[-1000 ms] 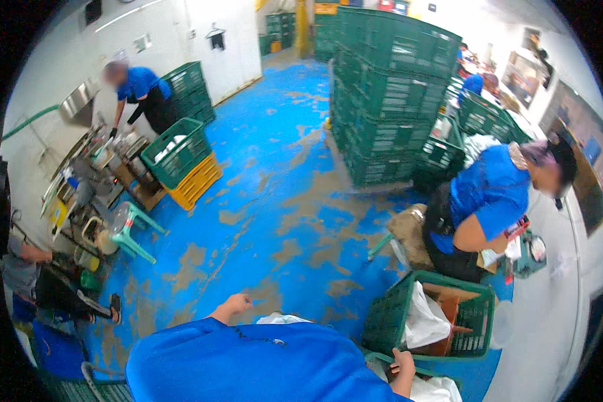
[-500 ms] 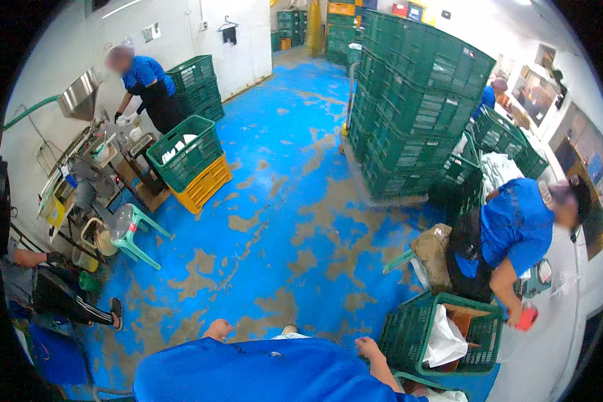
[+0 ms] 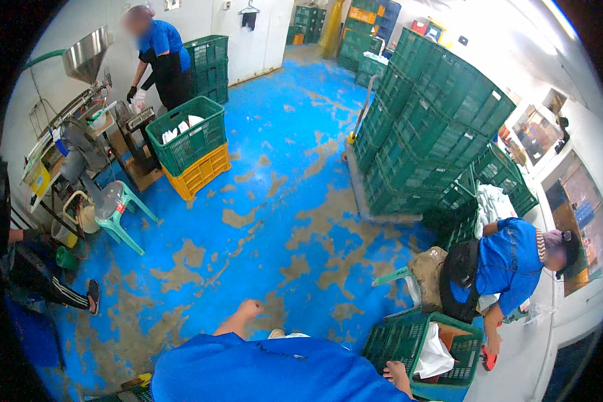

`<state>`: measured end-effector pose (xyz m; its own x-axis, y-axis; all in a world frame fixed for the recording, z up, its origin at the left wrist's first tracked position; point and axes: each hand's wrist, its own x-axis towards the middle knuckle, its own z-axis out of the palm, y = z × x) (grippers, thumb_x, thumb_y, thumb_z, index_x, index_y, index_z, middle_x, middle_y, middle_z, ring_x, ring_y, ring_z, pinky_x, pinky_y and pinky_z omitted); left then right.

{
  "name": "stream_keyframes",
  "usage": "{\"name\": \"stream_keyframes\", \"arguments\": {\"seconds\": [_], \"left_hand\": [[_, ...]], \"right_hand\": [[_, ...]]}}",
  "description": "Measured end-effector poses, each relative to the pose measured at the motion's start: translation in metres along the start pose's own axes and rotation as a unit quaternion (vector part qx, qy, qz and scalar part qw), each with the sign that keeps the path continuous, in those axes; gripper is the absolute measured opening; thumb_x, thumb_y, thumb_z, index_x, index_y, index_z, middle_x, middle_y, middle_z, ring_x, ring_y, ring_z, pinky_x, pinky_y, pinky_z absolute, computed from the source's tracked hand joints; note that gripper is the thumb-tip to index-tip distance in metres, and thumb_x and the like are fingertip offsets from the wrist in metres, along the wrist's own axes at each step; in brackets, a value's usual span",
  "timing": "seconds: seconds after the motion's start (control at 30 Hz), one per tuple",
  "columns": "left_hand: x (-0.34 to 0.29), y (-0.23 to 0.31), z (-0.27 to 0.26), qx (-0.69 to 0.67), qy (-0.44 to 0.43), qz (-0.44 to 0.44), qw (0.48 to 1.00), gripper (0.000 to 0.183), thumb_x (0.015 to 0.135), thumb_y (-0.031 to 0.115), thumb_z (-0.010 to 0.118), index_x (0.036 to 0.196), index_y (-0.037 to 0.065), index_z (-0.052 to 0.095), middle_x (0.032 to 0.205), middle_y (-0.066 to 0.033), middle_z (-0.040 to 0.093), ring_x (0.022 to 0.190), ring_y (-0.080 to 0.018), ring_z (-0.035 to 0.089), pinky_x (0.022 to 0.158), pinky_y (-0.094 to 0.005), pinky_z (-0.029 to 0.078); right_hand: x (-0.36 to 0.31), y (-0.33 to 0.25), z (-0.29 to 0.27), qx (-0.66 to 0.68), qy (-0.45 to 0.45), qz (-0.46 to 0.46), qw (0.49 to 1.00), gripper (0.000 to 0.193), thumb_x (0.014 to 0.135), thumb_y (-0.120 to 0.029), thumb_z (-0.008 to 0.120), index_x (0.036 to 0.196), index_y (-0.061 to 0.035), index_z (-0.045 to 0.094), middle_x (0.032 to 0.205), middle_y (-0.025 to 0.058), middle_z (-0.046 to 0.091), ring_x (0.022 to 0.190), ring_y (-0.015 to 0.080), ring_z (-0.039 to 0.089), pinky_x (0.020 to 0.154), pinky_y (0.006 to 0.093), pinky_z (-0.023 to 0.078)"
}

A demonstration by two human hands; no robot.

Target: The person scoops a green granular substance from a large blue barrel into white paper pouches using a green scoop. The filled pouches are then placed into a green plastic crate. The person repeats this scooping and filling process multiple times.

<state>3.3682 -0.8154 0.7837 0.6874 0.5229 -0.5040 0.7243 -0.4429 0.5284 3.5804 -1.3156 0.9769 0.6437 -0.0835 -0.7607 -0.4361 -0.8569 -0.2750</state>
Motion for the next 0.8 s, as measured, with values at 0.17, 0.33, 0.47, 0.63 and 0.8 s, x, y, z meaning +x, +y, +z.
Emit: {"name": "stream_keyframes", "arguments": {"seconds": [0.17,0.33,0.47,0.63,0.8], "left_hand": [[0.007,0.002,0.006,-0.013,0.010,0.024,1.000,0.031,0.069,0.033,0.062,0.089,0.010,0.067,0.085,-0.0132,0.066,0.081,-0.0299,0.062,0.072,-0.0420,0.049],[0.003,0.004,-0.015,-0.006,-0.051,-0.010,0.999,0.030,0.072,0.031,0.061,0.088,0.006,0.066,0.080,-0.0141,0.066,0.073,-0.0273,0.063,0.067,-0.0403,0.050],[0.013,0.014,-0.042,-0.016,-0.116,-0.038,0.992,0.028,0.075,0.024,0.060,0.092,0.002,0.065,0.079,-0.0153,0.065,0.073,-0.0262,0.064,0.065,-0.0381,0.051],[0.040,0.034,-0.043,-0.019,-0.118,0.034,0.992,0.032,0.074,0.022,0.061,0.093,-0.003,0.063,0.074,-0.0133,0.065,0.065,-0.0203,0.062,0.056,-0.0327,0.048],[0.048,0.099,-0.035,0.038,-0.112,0.061,0.991,0.024,0.077,0.015,0.061,0.092,-0.004,0.062,0.073,-0.0113,0.064,0.063,-0.0191,0.060,0.052,-0.0334,0.046]], "right_hand": [[0.033,0.000,0.015,-0.020,0.008,-0.109,0.994,0.034,0.086,-0.028,0.051,0.112,-0.0052,0.052,0.084,0.0099,0.063,0.065,0.0205,0.060,0.049,0.0294,0.041],[0.069,-0.010,0.029,-0.078,-0.095,-0.242,0.963,0.019,0.076,-0.020,0.052,0.068,-0.0033,0.056,0.061,0.0104,0.055,0.049,0.0231,0.053,0.047,0.0365,0.043],[0.081,-0.013,0.031,-0.032,0.042,-0.232,0.971,0.034,0.078,-0.030,0.049,0.066,0.0019,0.057,0.064,0.0176,0.059,0.063,0.0314,0.058,0.061,0.0434,0.044],[0.085,0.011,0.019,-0.016,0.085,-0.153,0.984,0.034,0.078,-0.033,0.058,0.092,-0.0022,0.064,0.087,0.0147,0.065,0.081,0.0284,0.062,0.073,0.0389,0.048],[0.086,0.056,0.008,-0.015,0.039,-0.045,0.998,0.035,0.081,-0.033,0.054,0.088,0.0000,0.064,0.090,0.0141,0.065,0.085,0.0313,0.061,0.078,0.0414,0.046]]}}
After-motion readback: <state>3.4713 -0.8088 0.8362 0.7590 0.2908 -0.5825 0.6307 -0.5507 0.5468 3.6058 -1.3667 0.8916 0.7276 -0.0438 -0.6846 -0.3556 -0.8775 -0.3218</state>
